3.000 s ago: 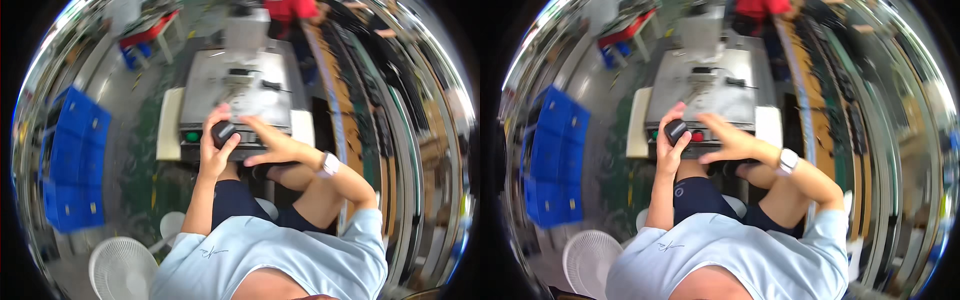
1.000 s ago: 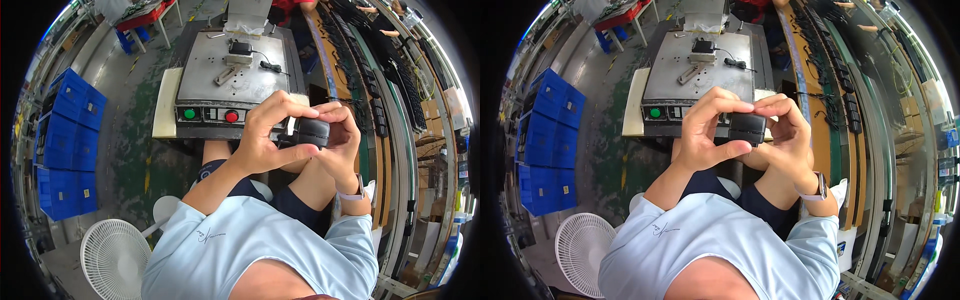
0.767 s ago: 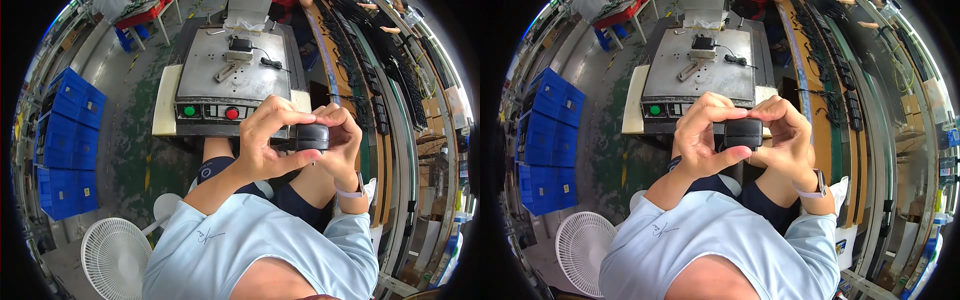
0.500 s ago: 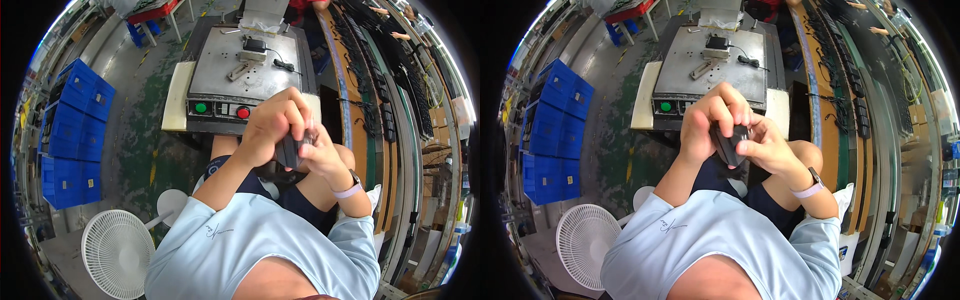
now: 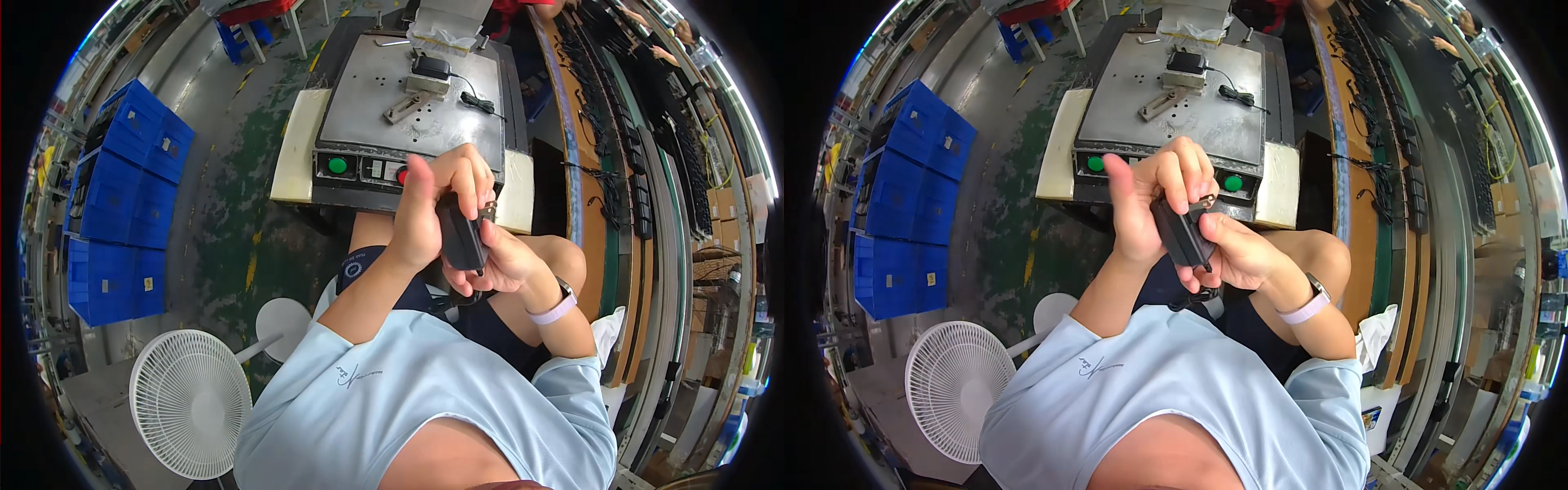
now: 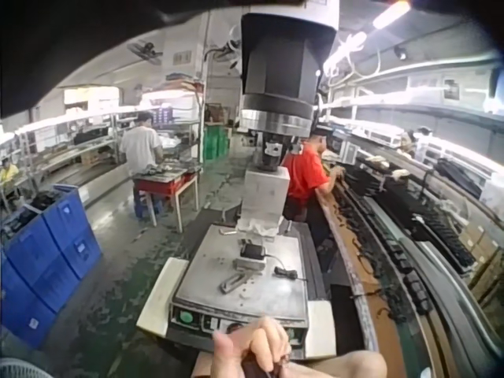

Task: Inspecting and wiping down electronic power adapters at a factory assembly station.

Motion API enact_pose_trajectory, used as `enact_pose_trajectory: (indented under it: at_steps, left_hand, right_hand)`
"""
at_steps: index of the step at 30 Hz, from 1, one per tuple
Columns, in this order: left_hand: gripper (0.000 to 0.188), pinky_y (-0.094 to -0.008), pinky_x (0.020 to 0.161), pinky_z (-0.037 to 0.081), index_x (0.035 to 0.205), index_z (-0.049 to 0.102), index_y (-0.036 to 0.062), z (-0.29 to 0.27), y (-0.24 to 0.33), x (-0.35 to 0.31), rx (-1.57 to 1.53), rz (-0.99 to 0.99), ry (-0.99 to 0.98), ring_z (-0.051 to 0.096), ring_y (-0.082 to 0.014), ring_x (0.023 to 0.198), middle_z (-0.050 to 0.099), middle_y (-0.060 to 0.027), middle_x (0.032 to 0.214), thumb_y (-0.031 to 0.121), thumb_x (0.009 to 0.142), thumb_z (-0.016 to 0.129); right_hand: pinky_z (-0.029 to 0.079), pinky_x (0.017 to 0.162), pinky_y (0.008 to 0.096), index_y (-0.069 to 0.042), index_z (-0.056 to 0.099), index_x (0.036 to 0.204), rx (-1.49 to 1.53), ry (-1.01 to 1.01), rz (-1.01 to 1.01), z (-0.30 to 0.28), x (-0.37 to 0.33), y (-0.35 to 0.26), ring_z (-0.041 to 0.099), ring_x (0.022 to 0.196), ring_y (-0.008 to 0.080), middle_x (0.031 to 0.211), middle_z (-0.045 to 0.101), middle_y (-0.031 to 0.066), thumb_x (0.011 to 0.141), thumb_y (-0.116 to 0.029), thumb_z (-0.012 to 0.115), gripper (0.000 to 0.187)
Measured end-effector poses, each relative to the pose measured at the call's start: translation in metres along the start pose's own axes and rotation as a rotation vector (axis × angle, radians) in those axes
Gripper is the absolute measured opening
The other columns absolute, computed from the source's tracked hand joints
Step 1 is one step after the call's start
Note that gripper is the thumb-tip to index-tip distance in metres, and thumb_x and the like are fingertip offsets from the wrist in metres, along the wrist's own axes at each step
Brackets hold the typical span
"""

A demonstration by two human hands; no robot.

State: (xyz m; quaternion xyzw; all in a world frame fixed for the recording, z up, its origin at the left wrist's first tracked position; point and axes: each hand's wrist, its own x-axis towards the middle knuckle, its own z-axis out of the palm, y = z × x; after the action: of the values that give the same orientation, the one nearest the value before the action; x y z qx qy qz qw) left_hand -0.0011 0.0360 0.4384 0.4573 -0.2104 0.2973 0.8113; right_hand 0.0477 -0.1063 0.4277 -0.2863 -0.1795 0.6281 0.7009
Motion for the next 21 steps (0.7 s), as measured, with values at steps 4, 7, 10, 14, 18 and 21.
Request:
enact_pose_trajectory:
  at_steps: [4,7,10,14,18,21]
  left_hand:
    - [0.075,-0.0273,0.066,0.037,0.052,0.042,0.0118,0.0,0.005,0.0,-0.219,-0.071,-0.008,0.041,-0.0155,0.07,0.045,-0.0037,0.072,0.062,0.102,0.018]
    - [0.076,-0.027,0.065,0.036,0.047,0.038,0.012,-0.001,0.01,-0.002,-0.076,-0.14,0.023,0.039,-0.0141,0.066,0.043,-0.0028,0.068,0.061,0.102,0.021]
    - [0.076,-0.0269,0.064,0.035,0.045,0.036,0.012,-0.003,0.009,-0.002,-0.026,-0.186,0.077,0.039,-0.0135,0.064,0.041,-0.0024,0.065,0.06,0.103,0.022]
    - [0.077,-0.0267,0.064,0.036,0.043,0.036,0.0119,-0.005,-0.001,0.001,-0.022,-0.246,0.193,0.039,-0.0133,0.063,0.04,-0.0022,0.062,0.058,0.103,0.023]
    - [0.073,-0.0274,0.069,0.037,0.048,0.041,0.0112,-0.014,-0.021,-0.002,0.028,-0.275,0.141,0.042,-0.0152,0.067,0.043,-0.0042,0.067,0.055,0.104,0.024]
    - [0.069,-0.0278,0.071,0.037,0.054,0.044,0.0102,-0.013,-0.023,0.001,-0.064,-0.254,0.11,0.043,-0.016,0.069,0.045,-0.0048,0.07,0.053,0.104,0.025]
  right_hand:
    - [0.036,0.036,0.0161,0.01,0.053,0.113,0.015,-0.068,0.063,-0.01,-0.002,0.008,0.057,0.053,0.0195,0.084,0.063,0.026,0.096,-0.04,0.062,0.053]
    - [0.033,0.034,0.0162,0.009,0.057,0.105,-0.086,0.088,0.005,0.002,-0.005,0.01,0.054,0.048,0.016,0.077,0.064,0.0214,0.098,-0.037,0.06,0.047]
    - [0.032,0.033,0.0165,0.009,0.059,0.103,-0.113,0.17,-0.005,0.001,-0.003,0.011,0.052,0.046,0.0153,0.075,0.064,0.0201,0.098,-0.036,0.06,0.046]
    - [0.033,0.034,0.0171,0.01,0.06,0.103,-0.103,0.266,0.008,-0.008,0.001,0.011,0.052,0.045,0.0166,0.076,0.064,0.021,0.098,-0.037,0.06,0.047]
    - [0.038,0.037,0.0179,0.009,0.06,0.105,-0.03,0.192,0.12,-0.033,0.002,0.002,0.056,0.049,0.0185,0.079,0.064,0.0228,0.096,-0.037,0.062,0.048]
    - [0.041,0.04,0.019,0.009,0.06,0.106,0.038,0.11,0.097,-0.045,0.001,-0.001,0.058,0.053,0.0202,0.082,0.065,0.0238,0.094,-0.035,0.065,0.046]
